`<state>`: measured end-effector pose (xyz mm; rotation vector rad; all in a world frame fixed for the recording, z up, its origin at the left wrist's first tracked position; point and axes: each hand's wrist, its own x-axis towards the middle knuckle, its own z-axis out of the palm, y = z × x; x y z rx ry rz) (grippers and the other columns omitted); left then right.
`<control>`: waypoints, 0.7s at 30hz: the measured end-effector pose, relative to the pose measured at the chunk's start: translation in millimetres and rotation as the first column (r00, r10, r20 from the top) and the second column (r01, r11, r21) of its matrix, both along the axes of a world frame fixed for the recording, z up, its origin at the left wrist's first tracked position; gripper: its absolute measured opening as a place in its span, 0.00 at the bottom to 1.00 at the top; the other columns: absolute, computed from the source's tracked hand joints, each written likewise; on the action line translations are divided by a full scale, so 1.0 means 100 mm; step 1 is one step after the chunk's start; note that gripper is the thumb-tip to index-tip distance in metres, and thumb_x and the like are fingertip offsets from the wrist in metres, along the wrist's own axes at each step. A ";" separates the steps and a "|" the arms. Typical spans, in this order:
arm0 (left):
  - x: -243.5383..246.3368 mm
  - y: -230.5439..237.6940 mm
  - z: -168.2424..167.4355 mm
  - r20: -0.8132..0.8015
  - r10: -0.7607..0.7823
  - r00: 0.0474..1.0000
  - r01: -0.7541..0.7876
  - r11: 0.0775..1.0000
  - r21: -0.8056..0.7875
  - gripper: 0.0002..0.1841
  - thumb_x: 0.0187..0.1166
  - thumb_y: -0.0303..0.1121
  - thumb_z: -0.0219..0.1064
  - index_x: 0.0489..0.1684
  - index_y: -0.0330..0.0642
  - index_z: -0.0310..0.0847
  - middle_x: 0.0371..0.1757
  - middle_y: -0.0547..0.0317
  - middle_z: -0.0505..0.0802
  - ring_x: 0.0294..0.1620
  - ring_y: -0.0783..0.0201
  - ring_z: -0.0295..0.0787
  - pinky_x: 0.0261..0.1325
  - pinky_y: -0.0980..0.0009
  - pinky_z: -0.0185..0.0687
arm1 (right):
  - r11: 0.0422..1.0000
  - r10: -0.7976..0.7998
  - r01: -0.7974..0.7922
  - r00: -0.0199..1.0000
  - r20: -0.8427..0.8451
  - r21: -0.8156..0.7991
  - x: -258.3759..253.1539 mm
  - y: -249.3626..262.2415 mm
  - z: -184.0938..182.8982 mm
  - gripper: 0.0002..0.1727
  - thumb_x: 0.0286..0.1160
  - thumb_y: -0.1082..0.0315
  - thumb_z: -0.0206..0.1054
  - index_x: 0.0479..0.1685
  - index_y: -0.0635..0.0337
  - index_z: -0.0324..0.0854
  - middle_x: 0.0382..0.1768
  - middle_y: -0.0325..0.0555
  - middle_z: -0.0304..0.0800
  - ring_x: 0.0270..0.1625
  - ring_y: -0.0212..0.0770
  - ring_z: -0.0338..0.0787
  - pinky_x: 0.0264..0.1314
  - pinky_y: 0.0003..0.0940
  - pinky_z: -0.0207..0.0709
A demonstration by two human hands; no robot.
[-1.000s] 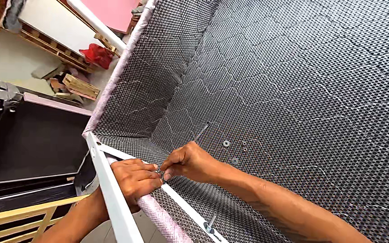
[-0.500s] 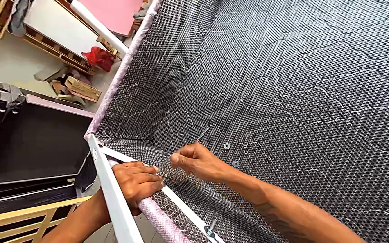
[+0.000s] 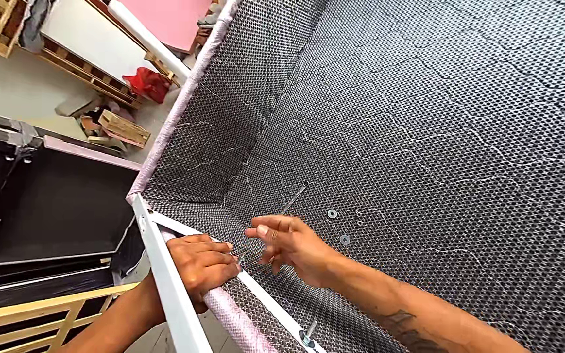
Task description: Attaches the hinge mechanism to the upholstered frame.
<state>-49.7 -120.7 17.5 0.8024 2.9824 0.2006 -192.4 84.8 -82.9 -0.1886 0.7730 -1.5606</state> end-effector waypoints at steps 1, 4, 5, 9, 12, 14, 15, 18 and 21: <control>0.00 0.00 0.00 -0.004 -0.001 1.000 0.001 1.000 -0.001 0.12 0.79 0.39 0.62 0.38 0.56 0.95 0.44 0.68 1.00 0.55 0.67 0.96 0.58 0.67 0.89 | 0.999 0.036 -0.036 0.999 0.015 -0.042 0.01 0.01 0.01 0.17 0.92 0.62 0.55 0.66 0.60 0.82 0.51 0.48 0.94 0.27 0.31 0.88 0.28 0.23 0.81; -0.01 0.00 0.01 0.005 0.000 1.000 0.000 1.000 -0.004 0.12 0.80 0.39 0.62 0.39 0.56 0.95 0.44 0.68 1.00 0.56 0.67 0.96 0.60 0.67 0.89 | 0.988 -0.101 0.090 0.992 0.081 0.127 0.07 -0.03 0.07 0.12 0.85 0.64 0.65 0.38 0.64 0.88 0.15 0.38 0.79 0.10 0.24 0.67 0.12 0.17 0.60; -0.01 0.00 0.01 0.010 0.002 1.000 -0.002 1.000 -0.001 0.12 0.80 0.39 0.62 0.39 0.56 0.95 0.44 0.68 1.00 0.56 0.67 0.96 0.60 0.67 0.89 | 0.987 -0.092 0.081 0.993 0.073 0.136 0.06 -0.03 0.05 0.10 0.85 0.65 0.66 0.42 0.63 0.87 0.18 0.39 0.79 0.12 0.25 0.69 0.14 0.18 0.63; -0.01 -0.01 0.01 0.019 -0.001 1.000 0.001 1.000 0.000 0.11 0.81 0.38 0.62 0.40 0.55 0.94 0.45 0.68 0.99 0.57 0.67 0.95 0.60 0.66 0.89 | 0.997 -0.054 0.048 0.992 0.113 0.058 0.09 0.02 0.05 0.12 0.87 0.67 0.61 0.54 0.64 0.87 0.22 0.43 0.88 0.13 0.25 0.75 0.14 0.18 0.67; 0.00 0.00 0.02 0.024 0.000 1.000 0.001 1.000 -0.013 0.12 0.81 0.37 0.61 0.40 0.55 0.94 0.45 0.67 0.99 0.57 0.67 0.95 0.61 0.66 0.88 | 0.985 -0.119 0.102 0.985 0.122 0.141 0.12 0.00 0.07 0.09 0.84 0.66 0.66 0.48 0.62 0.86 0.21 0.41 0.80 0.13 0.27 0.71 0.16 0.19 0.65; 0.00 0.00 0.02 0.018 0.005 1.000 -0.004 1.000 -0.019 0.12 0.81 0.38 0.61 0.38 0.53 0.93 0.46 0.66 0.99 0.56 0.66 0.96 0.60 0.66 0.89 | 1.000 0.008 -0.012 0.992 0.127 0.027 0.11 0.03 0.05 0.16 0.91 0.63 0.57 0.69 0.59 0.79 0.46 0.48 0.94 0.21 0.29 0.84 0.23 0.21 0.77; 0.00 0.01 0.03 0.017 0.010 1.000 -0.010 1.000 -0.022 0.11 0.81 0.38 0.61 0.36 0.52 0.92 0.48 0.64 0.99 0.56 0.65 0.96 0.59 0.65 0.90 | 0.999 -0.020 0.014 0.990 0.141 0.041 0.14 0.03 0.06 0.16 0.91 0.63 0.56 0.63 0.62 0.83 0.38 0.46 0.94 0.17 0.26 0.79 0.18 0.19 0.71; -0.01 0.04 0.05 0.018 0.036 0.999 -0.036 0.999 -0.013 0.09 0.76 0.39 0.62 0.30 0.49 0.85 0.48 0.61 0.98 0.51 0.65 0.96 0.52 0.65 0.90 | 0.981 -0.127 0.100 0.979 0.159 0.167 0.16 0.02 0.09 0.13 0.87 0.64 0.62 0.42 0.63 0.87 0.13 0.36 0.73 0.10 0.24 0.67 0.12 0.18 0.60; -0.01 0.05 0.05 0.005 0.046 0.999 -0.046 0.999 -0.003 0.08 0.74 0.36 0.62 0.27 0.47 0.81 0.39 0.59 0.95 0.43 0.64 0.94 0.44 0.66 0.88 | 1.000 0.031 -0.031 0.986 0.165 -0.004 0.12 0.04 0.02 0.18 0.93 0.62 0.53 0.73 0.58 0.75 0.48 0.48 0.94 0.24 0.31 0.87 0.25 0.22 0.80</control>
